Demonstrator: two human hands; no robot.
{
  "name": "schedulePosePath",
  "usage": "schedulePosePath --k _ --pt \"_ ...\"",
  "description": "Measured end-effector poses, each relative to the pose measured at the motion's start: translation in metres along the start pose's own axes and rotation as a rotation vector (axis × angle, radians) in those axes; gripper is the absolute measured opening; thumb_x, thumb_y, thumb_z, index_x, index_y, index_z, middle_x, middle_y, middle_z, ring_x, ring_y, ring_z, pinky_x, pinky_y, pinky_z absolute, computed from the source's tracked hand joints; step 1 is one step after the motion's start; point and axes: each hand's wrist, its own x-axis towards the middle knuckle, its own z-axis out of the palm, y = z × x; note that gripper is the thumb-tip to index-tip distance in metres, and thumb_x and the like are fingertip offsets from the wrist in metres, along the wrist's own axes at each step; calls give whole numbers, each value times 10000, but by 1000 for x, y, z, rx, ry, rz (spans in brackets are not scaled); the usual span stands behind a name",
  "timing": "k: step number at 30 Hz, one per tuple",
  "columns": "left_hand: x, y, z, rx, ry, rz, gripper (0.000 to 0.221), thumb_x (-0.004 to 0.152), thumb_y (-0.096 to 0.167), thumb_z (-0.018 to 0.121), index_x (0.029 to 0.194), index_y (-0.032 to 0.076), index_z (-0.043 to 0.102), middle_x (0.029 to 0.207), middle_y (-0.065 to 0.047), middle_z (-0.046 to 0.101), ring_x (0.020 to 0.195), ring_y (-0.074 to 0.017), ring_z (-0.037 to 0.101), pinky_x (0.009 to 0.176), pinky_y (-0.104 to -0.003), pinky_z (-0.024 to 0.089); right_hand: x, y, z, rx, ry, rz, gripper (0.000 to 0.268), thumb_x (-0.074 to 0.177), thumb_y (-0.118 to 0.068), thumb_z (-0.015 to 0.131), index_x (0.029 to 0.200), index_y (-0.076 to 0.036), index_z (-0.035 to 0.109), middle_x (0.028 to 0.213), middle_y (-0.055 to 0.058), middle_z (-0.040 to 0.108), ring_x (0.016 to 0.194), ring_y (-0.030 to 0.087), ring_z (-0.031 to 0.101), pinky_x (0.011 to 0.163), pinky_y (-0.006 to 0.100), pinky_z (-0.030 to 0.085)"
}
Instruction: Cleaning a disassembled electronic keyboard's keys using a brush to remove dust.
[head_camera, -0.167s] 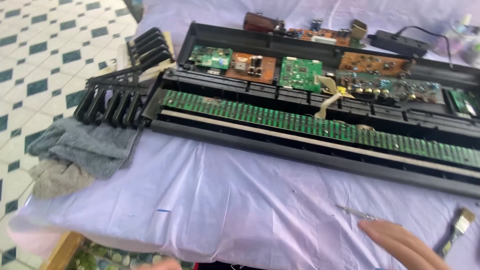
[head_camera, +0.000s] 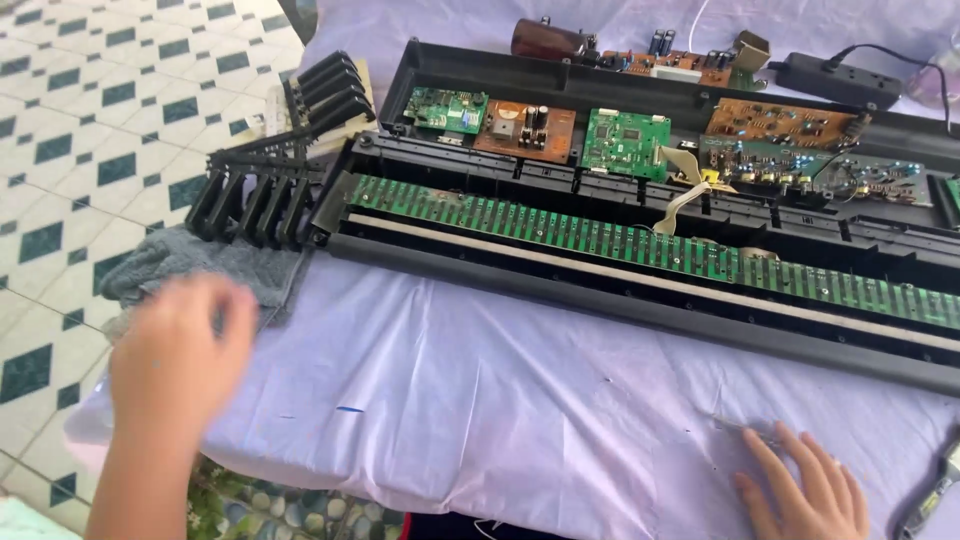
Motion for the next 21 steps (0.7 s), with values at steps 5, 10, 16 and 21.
schedulePosePath --k 5,10,16,21 --pt "138 -27 11 -247 342 -123 525 1124 346 468 1481 -38 483 1433 -267 444 1250 -449 473 946 -621 457 -15 -1 6 76 51 177 481 956 -287 658 1423 -179 705 1479 65 704 1449 332 639 1244 519 495" --pt "214 -56 36 -290 25 -385 677 1010 650 607 870 -9 538 688 -101 511 599 -321 511 543 -461 379 -2 -22 -11 52 45 317 445 982 -171 629 1419 -172 717 1382 66 747 1402 303 661 1193 475 506" --pt "209 -60 22 -227 -61 -255 532 947 490 651 738 40 460 672 -99 438 583 -269 432 522 -402 306 -29 25 43 6 42 384 360 1004 -184 627 1312 -108 797 1277 121 784 1202 302 726 1172 415 533" --pt "179 -50 -4 -274 162 -251 492 1108 450 608 1123 -42 589 878 -190 649 701 -367 622 504 -485 472 -40 39 65 35 51 420 337 979 -179 643 1257 -105 817 1282 104 780 1160 283 713 1135 380 531"
